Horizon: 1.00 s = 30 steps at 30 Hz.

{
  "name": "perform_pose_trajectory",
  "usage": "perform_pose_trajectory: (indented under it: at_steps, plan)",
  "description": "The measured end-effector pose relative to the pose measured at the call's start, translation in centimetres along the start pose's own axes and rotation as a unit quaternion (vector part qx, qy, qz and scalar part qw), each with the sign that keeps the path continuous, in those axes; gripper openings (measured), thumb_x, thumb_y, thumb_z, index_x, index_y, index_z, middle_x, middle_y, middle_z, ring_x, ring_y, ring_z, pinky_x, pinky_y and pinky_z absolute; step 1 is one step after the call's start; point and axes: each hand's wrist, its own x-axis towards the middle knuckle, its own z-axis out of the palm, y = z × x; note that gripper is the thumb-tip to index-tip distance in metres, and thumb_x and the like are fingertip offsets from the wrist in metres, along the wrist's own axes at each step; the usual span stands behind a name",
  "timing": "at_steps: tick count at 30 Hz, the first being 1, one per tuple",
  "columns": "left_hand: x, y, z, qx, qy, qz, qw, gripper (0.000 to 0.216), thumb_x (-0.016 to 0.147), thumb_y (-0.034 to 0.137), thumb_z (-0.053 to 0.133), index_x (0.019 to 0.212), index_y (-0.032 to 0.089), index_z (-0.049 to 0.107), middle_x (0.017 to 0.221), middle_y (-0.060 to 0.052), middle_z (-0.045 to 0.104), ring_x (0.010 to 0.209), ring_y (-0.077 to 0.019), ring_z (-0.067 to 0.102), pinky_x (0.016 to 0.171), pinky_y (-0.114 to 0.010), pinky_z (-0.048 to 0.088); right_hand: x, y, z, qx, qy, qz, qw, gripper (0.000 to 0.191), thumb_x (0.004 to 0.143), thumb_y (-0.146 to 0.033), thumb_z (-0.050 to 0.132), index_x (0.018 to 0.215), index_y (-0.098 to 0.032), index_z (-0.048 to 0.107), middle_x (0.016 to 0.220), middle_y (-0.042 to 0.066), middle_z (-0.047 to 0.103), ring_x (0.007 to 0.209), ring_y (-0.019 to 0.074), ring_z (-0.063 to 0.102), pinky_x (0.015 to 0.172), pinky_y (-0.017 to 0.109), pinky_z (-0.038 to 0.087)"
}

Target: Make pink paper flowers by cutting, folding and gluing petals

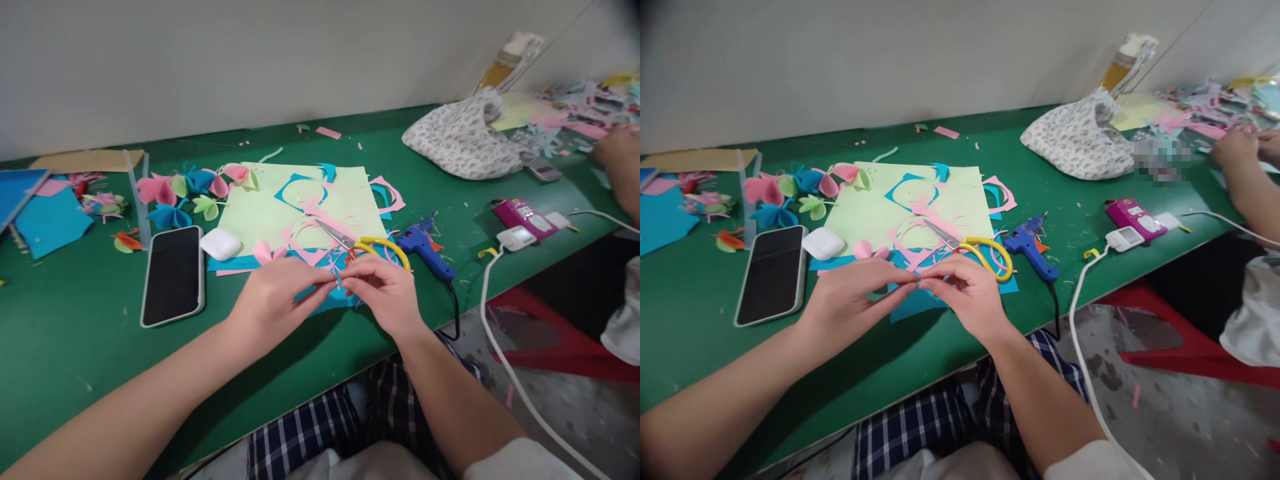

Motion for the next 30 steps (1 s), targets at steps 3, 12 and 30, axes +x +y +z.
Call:
perform_pose_trajectory:
  at_steps: [3,12,30]
  plan:
    - [-0.02,-0.03,0.04,0.002,0.003,0.005,1.000,0.011,0.085,0.023,0.056,0.085,0.019,0.067,0.074,0.001,0.072,0.063,-0.0111,0.064,0.064,-0.024,0.050,-0.01,0.03,0.05,-0.005,0.006,-0.004,1.000,0.007,0.073,-0.024,0.072,0.077,-0.030,0.072,0.076,-0.001,0.068,0.068,0.0148,0.060,0.054,0.028,0.049]
    - [-0.01,0.07,-0.08,0.022,0.005,0.016,1.000,0.012,0.085,0.023,0.057,0.086,0.018,0.067,0.073,0.001,0.072,0.063,-0.0120,0.063,0.066,-0.026,0.052,-0.06,0.05,0.10,-0.007,0.030,-0.011,0.999,0.009,0.071,-0.023,0.074,0.076,-0.029,0.069,0.075,-0.002,0.067,0.069,0.0150,0.060,0.055,0.028,0.049]
    - [-0.25,-0.20,0.21,0.066,0.022,0.054,0.996,0.011,0.085,0.022,0.055,0.087,0.019,0.066,0.071,0.000,0.070,0.064,-0.0121,0.063,0.069,-0.026,0.051,0.05,0.16,0.27,-0.008,0.033,-0.025,0.999,0.013,0.069,-0.028,0.076,0.071,-0.026,0.063,0.072,-0.001,0.063,0.073,0.0156,0.059,0.058,0.028,0.050]
